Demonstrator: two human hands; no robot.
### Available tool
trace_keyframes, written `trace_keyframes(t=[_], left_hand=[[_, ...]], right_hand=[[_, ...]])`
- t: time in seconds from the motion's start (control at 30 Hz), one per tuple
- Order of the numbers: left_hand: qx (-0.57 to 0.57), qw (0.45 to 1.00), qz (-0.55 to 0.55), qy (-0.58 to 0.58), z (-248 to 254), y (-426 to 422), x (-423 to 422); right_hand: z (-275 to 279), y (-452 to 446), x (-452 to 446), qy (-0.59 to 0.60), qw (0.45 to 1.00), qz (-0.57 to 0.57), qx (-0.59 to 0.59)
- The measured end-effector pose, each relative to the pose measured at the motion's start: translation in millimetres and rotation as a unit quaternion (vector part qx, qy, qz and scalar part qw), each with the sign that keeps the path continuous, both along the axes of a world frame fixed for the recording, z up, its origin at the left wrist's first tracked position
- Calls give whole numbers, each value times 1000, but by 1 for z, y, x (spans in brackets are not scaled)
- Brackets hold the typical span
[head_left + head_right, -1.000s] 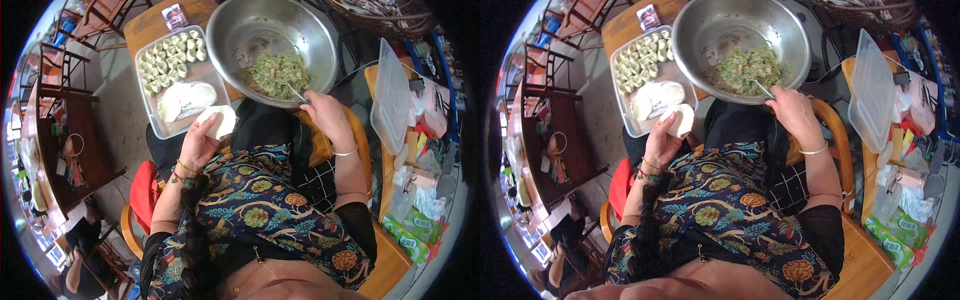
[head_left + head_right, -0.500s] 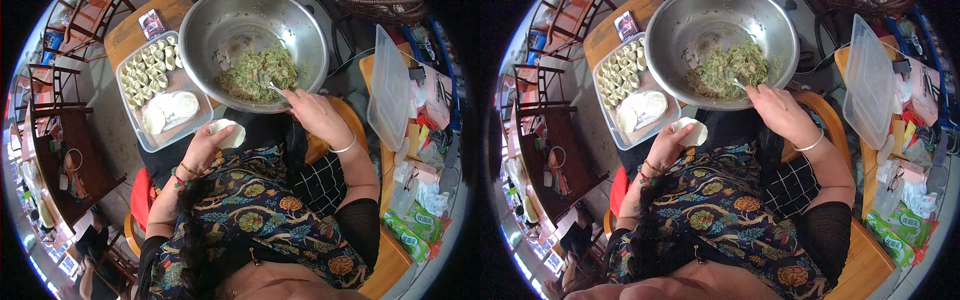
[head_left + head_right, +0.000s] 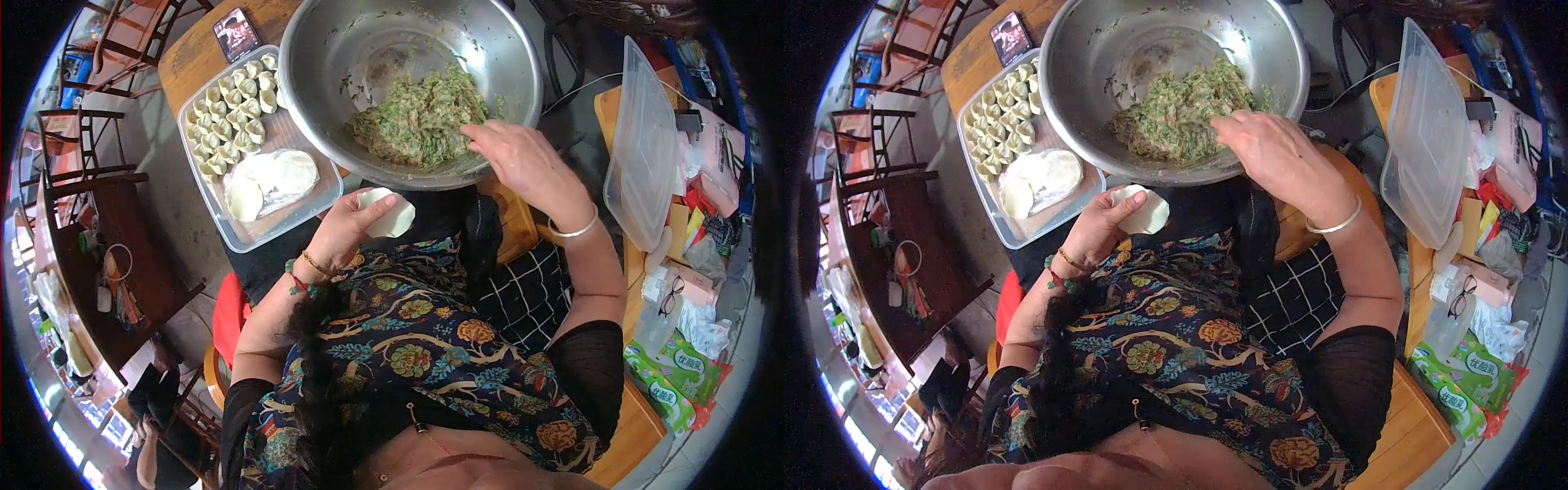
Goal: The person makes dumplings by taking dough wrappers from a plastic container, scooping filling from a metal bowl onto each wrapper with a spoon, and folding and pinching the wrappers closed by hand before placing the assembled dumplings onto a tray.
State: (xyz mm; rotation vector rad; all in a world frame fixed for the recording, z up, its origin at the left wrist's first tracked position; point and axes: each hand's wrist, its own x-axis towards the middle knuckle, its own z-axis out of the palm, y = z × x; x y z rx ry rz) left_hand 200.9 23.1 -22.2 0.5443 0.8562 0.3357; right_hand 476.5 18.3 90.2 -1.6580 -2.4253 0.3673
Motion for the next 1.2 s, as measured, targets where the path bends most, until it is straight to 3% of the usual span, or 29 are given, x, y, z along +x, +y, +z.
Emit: trace_keyframes(t=[0.1,0.2,0.33,0.7,0.93,1.2], left_hand=[[-5,1000,-2,7,1,2,3],[-16,1000,-7,12,5,4,6],[-24,1000,-12,8,5,5,10],[-6,1000,-24,9,-2,6,11],[-1,1000,-19,10,-2,3,12],[12,999,-21,29,-9,3,12]], right_hand=[[11,8,1,7,1000,-5,12],[1,16,4,78,995,-10,57],[-22,19,5,79,995,22,56],[-7,-2,21,38,996,37,-68],[-27,11,19,96,995,11,-4],[-28,8,27,124,989,4,-75]])
